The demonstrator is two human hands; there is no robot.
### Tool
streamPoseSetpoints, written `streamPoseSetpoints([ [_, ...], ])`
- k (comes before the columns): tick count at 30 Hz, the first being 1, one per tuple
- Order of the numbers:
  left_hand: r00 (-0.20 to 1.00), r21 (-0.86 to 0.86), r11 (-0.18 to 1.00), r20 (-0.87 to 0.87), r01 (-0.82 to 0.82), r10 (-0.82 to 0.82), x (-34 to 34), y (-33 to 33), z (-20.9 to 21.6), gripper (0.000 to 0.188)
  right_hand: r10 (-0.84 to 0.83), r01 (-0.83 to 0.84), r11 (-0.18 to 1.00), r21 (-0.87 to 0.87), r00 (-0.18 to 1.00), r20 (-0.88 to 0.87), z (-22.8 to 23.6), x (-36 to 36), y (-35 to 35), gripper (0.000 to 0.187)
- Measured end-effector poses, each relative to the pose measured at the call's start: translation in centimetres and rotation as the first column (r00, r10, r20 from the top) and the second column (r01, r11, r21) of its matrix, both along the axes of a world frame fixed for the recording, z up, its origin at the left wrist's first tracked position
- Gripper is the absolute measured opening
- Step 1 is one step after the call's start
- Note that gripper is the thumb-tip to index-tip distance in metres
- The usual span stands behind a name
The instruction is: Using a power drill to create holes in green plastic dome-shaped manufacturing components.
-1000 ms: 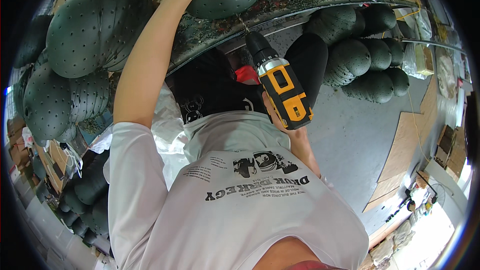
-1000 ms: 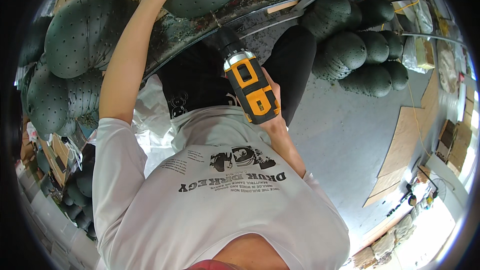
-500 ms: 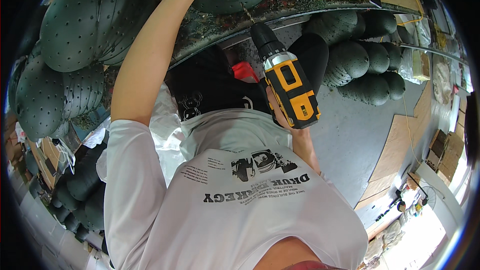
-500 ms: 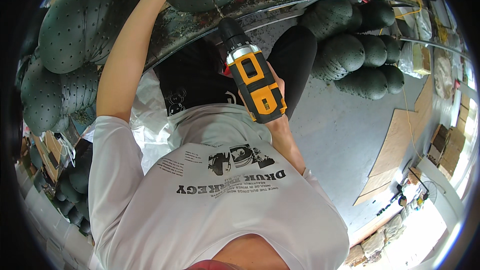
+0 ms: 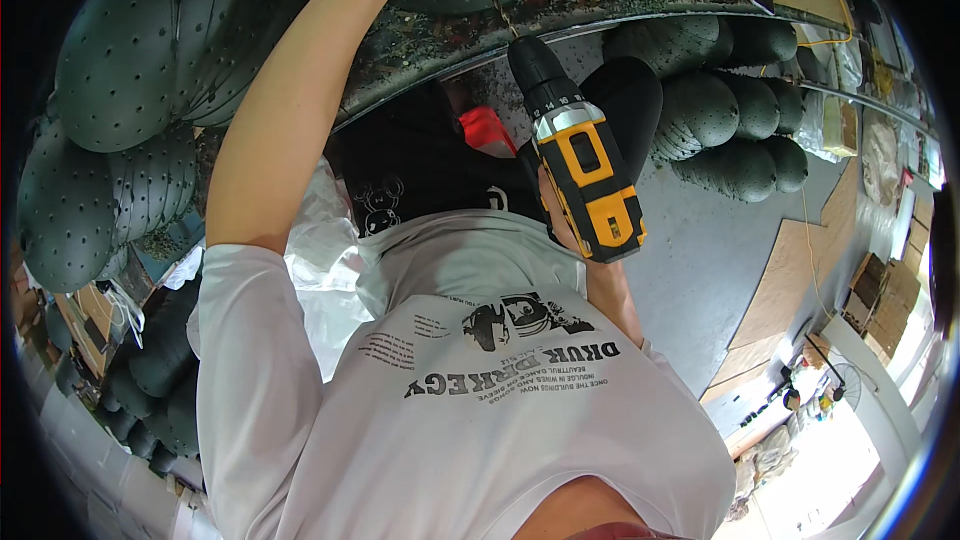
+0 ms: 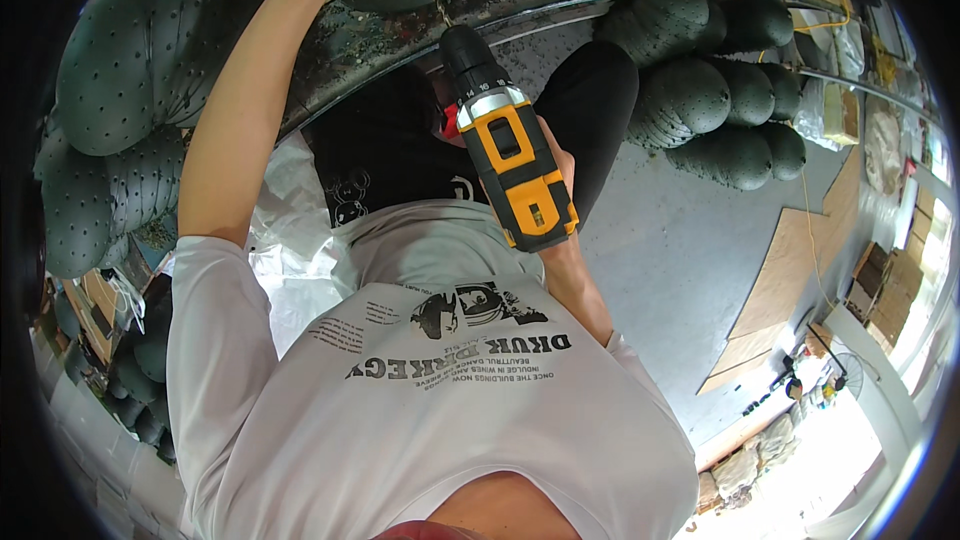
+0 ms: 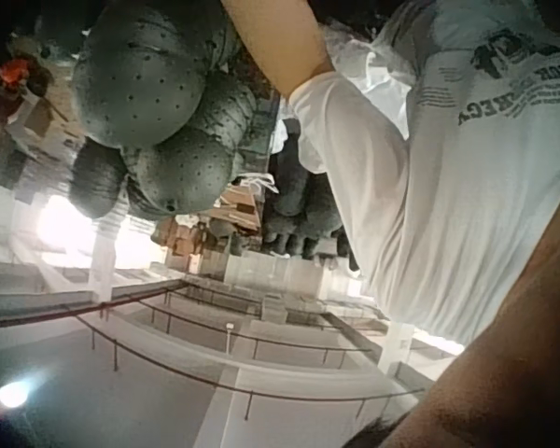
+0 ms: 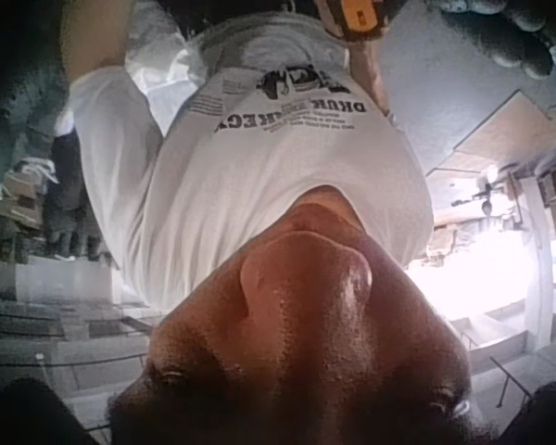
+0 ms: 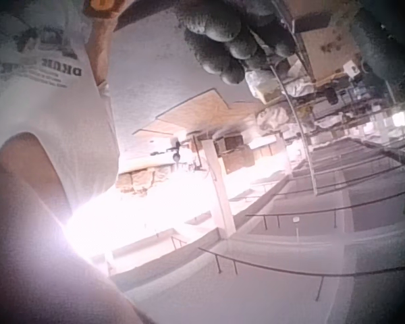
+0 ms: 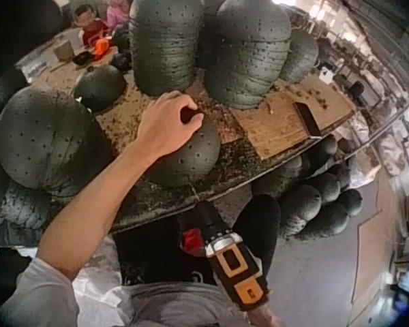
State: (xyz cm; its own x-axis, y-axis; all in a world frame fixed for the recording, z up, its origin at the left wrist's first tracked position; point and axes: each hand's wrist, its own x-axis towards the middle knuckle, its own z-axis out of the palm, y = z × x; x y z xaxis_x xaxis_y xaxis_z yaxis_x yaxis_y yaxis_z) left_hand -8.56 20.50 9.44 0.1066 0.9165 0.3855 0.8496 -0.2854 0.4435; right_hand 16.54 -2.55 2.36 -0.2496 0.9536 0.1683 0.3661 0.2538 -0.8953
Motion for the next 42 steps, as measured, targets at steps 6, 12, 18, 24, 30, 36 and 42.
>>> streamPoseSetpoints([
  [6,0.999,-0.042,0.999,-0.029,-0.027,0.025,0.1,0.1,0.8,0.029,-0.081,0.032,0.954,-0.297,0.985,-0.154,-2.1,0.5,0.2,0.038],
  [12,0.999,0.092,0.996,-0.044,-0.021,0.025,0.3,-0.9,0.3,0.029,-0.091,0.096,0.991,-0.097,0.994,0.054,1.3,-2.5,1.6,0.036],
  [18,1.000,-0.012,1.000,-0.001,-0.019,0.019,0.0,-0.2,0.8,0.027,0.023,-0.040,0.983,0.177,0.995,0.092,0.4,-3.6,4.3,0.045],
  [24,0.995,-0.036,0.999,0.098,-0.033,0.037,-0.2,-0.2,0.5,0.023,-0.001,-0.025,0.970,0.240,0.994,0.106,1.0,-2.2,1.0,0.033],
  [30,0.993,0.158,0.985,0.107,-0.065,0.049,-1.6,0.0,-1.2,0.017,-0.198,0.114,0.951,0.288,0.939,0.281,2.9,-0.9,-5.1,0.012],
  [36,0.885,0.248,0.917,-0.275,-0.313,0.377,0.5,-1.4,0.4,0.046,-0.405,0.318,0.904,-0.284,0.851,-0.334,3.7,-0.6,-9.6,0.013],
  [42,0.817,0.027,0.974,-0.540,-0.227,0.205,0.0,-2.3,3.9,0.047,-0.313,0.296,0.949,-0.108,0.924,-0.219,4.8,-1.1,-11.8,0.019],
])
